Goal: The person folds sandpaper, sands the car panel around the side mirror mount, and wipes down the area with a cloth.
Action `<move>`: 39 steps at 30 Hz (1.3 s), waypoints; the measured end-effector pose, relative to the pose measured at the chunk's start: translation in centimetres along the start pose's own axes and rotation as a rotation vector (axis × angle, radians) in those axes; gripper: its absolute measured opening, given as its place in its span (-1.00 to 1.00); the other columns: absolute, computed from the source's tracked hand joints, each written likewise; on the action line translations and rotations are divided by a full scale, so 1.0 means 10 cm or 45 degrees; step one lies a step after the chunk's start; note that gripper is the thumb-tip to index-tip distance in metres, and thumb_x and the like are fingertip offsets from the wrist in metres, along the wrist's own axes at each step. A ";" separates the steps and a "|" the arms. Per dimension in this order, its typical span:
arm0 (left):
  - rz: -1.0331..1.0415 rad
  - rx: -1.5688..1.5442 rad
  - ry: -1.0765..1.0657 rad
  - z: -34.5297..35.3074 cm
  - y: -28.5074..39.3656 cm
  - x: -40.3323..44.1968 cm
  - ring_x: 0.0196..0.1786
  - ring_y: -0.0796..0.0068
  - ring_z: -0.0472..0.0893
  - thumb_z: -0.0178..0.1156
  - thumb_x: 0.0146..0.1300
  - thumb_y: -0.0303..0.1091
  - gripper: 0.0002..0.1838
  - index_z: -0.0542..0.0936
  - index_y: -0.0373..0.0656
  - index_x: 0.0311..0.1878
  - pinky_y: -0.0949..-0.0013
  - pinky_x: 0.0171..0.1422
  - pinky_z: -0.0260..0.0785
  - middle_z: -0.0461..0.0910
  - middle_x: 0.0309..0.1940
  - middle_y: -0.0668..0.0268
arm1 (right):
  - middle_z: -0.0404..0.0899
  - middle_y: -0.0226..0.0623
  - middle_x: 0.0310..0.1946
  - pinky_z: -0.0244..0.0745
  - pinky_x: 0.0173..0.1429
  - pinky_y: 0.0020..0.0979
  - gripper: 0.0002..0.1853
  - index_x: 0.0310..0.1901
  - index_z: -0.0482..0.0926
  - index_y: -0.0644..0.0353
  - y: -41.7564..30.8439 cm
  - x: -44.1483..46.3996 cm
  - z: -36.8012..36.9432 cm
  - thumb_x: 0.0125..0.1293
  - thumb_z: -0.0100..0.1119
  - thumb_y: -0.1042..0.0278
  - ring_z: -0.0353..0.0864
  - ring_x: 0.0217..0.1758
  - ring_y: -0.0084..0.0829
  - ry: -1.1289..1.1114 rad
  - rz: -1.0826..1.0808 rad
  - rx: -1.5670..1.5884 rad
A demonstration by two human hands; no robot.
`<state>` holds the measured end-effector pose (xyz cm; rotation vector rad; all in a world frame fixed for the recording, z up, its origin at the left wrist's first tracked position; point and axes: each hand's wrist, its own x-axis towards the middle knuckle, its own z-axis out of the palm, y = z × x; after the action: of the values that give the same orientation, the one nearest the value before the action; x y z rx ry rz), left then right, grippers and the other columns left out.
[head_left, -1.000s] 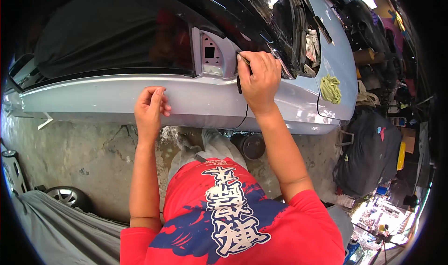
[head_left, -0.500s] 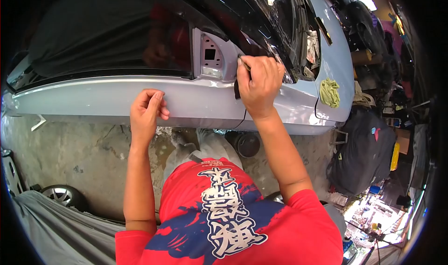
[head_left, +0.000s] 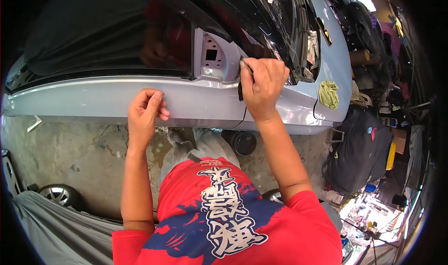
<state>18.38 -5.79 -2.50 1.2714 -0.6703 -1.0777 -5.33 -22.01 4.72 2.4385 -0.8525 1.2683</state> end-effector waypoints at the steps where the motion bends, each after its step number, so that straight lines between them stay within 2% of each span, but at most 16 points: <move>1: -0.001 0.010 -0.006 0.00 -0.02 0.00 -0.38 0.55 0.66 0.16 0.63 -0.27 -0.75 0.63 -0.30 -0.01 0.49 -0.32 0.53 0.64 -0.31 0.26 | 0.56 -0.47 -0.33 0.21 0.00 -0.24 -0.74 -0.14 0.68 0.03 -0.01 0.01 -0.01 0.13 0.49 0.47 0.50 -0.18 -0.32 -0.006 0.004 0.008; 21: -0.040 0.011 -0.002 0.00 0.00 0.01 -0.39 0.54 0.68 0.16 0.63 -0.26 -0.76 0.62 -0.29 0.00 0.49 -0.31 0.54 0.66 -0.31 0.26 | 0.55 -0.47 -0.33 0.21 -0.02 -0.24 -0.73 -0.16 0.68 0.03 0.02 -0.02 -0.01 0.09 0.51 0.49 0.49 -0.19 -0.34 -0.019 -0.030 -0.004; 25: -0.071 -0.019 0.011 0.01 0.02 0.01 -0.38 0.54 0.67 0.16 0.63 -0.29 -0.78 0.63 -0.29 -0.03 0.49 -0.29 0.53 0.64 -0.31 0.28 | 0.59 -0.47 -0.34 0.22 -0.03 -0.27 -0.76 -0.14 0.71 0.04 -0.01 0.14 -0.02 0.16 0.50 0.52 0.50 -0.20 -0.34 -0.002 -0.046 0.023; 30: -0.050 -0.013 0.006 0.01 0.03 0.02 -0.38 0.54 0.67 0.17 0.62 -0.28 -0.77 0.63 -0.29 -0.02 0.50 -0.29 0.53 0.64 -0.32 0.28 | 0.56 -0.47 -0.31 0.24 -0.01 -0.24 -0.73 -0.16 0.68 0.03 0.03 0.01 -0.04 0.10 0.50 0.51 0.51 -0.17 -0.33 -0.063 -0.037 0.013; 33: -0.043 0.007 0.006 0.00 0.01 0.02 -0.39 0.54 0.67 0.16 0.63 -0.27 -0.76 0.62 -0.29 -0.01 0.49 -0.31 0.54 0.65 -0.32 0.27 | 0.56 -0.48 -0.33 0.24 -0.01 -0.24 -0.74 -0.17 0.68 0.03 0.01 0.16 0.01 0.10 0.50 0.51 0.51 -0.18 -0.33 0.012 -0.071 0.018; 39: -0.053 -0.009 0.010 0.00 0.02 0.02 -0.39 0.54 0.67 0.16 0.63 -0.27 -0.77 0.62 -0.29 -0.01 0.49 -0.32 0.53 0.66 -0.32 0.26 | 0.57 -0.47 -0.32 0.24 -0.01 -0.25 -0.70 -0.12 0.67 0.05 0.04 0.00 -0.02 0.11 0.50 0.50 0.51 -0.17 -0.33 -0.045 -0.055 0.001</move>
<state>18.51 -6.01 -2.34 1.2881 -0.6358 -1.1075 -5.68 -22.19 4.82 2.4732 -0.8036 1.2144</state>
